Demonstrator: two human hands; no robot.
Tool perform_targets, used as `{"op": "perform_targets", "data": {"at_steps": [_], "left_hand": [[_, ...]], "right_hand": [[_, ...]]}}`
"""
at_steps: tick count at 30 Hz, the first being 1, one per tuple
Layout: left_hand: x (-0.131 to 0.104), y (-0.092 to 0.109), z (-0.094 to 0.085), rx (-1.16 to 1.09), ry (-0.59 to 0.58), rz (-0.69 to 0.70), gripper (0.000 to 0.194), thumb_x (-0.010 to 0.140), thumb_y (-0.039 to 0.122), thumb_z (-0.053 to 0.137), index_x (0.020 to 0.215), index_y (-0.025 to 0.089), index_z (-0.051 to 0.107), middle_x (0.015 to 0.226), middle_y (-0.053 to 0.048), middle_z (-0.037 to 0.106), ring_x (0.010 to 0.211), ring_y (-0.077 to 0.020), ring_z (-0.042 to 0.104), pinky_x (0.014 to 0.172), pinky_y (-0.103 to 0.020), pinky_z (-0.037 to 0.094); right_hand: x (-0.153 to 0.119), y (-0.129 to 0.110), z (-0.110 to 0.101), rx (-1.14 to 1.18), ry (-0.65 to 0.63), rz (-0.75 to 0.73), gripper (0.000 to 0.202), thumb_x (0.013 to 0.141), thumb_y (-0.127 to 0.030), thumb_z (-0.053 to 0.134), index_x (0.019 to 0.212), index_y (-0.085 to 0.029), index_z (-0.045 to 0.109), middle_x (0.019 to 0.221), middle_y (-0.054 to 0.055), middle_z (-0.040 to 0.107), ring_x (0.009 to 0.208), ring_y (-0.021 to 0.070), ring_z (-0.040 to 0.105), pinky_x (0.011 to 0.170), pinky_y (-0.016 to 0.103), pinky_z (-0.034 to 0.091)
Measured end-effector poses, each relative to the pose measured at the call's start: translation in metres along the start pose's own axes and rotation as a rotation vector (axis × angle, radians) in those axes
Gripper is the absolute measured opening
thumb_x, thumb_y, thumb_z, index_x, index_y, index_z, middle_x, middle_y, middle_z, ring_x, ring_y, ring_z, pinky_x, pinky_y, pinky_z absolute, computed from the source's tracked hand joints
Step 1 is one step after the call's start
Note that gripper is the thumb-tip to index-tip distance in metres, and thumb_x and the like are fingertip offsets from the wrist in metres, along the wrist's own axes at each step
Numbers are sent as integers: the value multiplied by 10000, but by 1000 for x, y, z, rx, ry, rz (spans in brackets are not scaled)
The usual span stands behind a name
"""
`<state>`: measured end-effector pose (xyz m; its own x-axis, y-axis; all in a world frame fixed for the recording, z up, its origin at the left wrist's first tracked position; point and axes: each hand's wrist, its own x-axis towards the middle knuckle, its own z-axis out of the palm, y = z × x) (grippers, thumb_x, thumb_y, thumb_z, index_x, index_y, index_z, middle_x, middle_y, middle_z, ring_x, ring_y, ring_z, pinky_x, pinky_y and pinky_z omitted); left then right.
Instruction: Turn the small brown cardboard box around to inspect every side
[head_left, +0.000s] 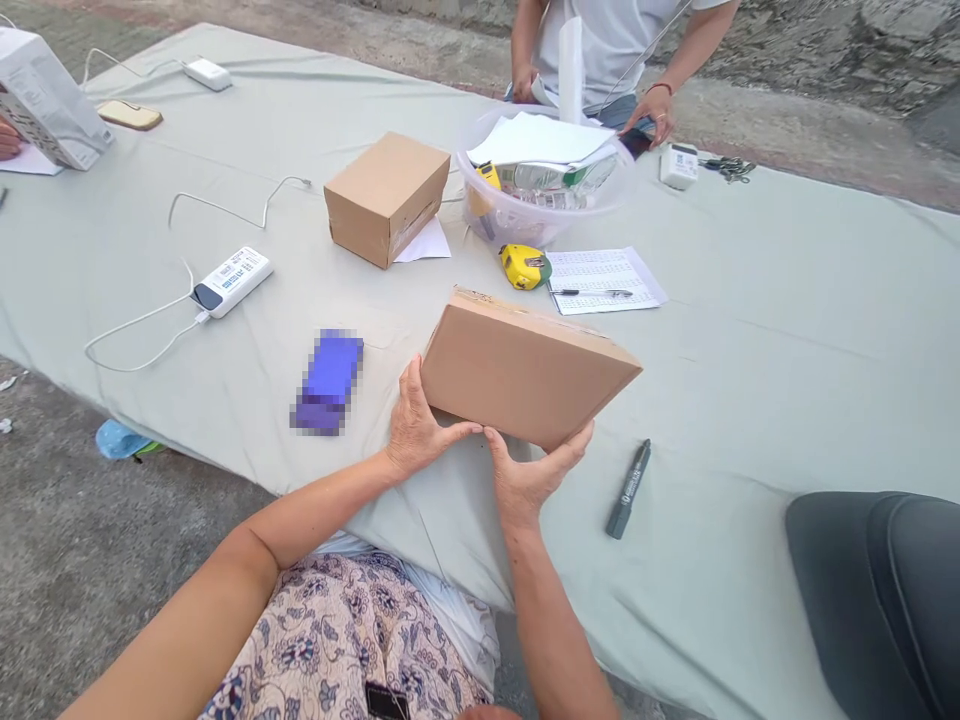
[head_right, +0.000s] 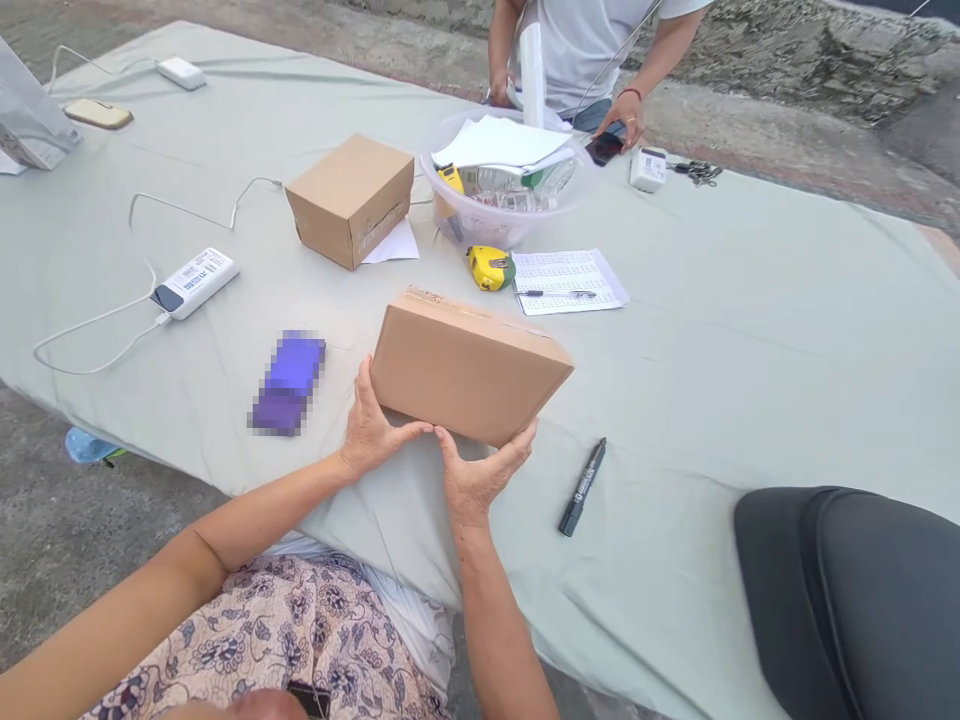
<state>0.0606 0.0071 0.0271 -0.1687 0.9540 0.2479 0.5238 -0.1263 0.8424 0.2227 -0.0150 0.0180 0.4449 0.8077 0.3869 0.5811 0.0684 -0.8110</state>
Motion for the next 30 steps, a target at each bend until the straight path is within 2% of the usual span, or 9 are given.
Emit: {"op": "perform_targets", "data": {"at_steps": [3,6,10,14,18,22,26,30], "left_hand": [[1,-1,1,-16,9,-5,1416,627,655,892,1608,284,-59,1616,-246,335,1514,-408,396,1141,-585,481],[2,-3,-3,-44,11,-10,1401,627,625,907,1609,290,-35,1626,-241,319,1527,-403,374,1176,-592,440],[8,-6,-12,-85,6,-29,1378,634,578,923,1606,311,-17,1655,-230,272,1553,-393,326,1220,-593,380],[15,-9,-19,-134,-13,-26,1352,643,546,929,1603,320,4,1678,-212,233,1573,-377,285,1255,-577,333],[18,-11,-20,-195,-71,3,1306,657,530,922,1592,305,38,1674,-203,228,1574,-354,282,1248,-534,360],[16,-11,-20,-220,-88,33,1080,748,506,851,1543,274,158,1591,-187,368,1493,-323,414,1195,-493,424],[17,-11,-22,-240,-22,28,784,828,483,767,1432,249,325,1453,-150,519,1354,-289,551,1110,-456,485],[18,-10,-24,-258,29,57,623,853,438,730,1349,235,413,1395,-138,568,1299,-273,587,1073,-438,500]], "right_hand": [[0,-4,-1,13,-25,26,1191,702,-574,861,1618,-262,167,1618,209,328,1524,383,346,1218,675,348],[0,-8,-3,58,-48,66,1118,735,-553,842,1613,-275,208,1584,192,376,1484,366,409,1169,626,436],[1,-6,-3,89,-40,66,949,775,-545,803,1561,-259,355,1483,165,492,1363,327,523,1096,558,502],[3,-1,-5,188,-19,52,680,839,-519,733,1420,-231,529,1346,135,592,1192,270,608,980,468,551],[9,1,-12,251,98,36,452,906,-556,610,1163,-185,638,1046,78,646,943,216,640,858,402,546],[16,1,-17,194,180,44,457,884,-648,581,951,-197,616,864,31,608,808,192,589,773,361,511],[19,1,-19,156,188,60,501,868,-699,569,907,-201,595,827,11,588,756,170,551,728,335,479],[18,2,-19,166,190,37,509,872,-697,568,906,-190,599,828,15,590,758,167,551,730,333,468]]}}
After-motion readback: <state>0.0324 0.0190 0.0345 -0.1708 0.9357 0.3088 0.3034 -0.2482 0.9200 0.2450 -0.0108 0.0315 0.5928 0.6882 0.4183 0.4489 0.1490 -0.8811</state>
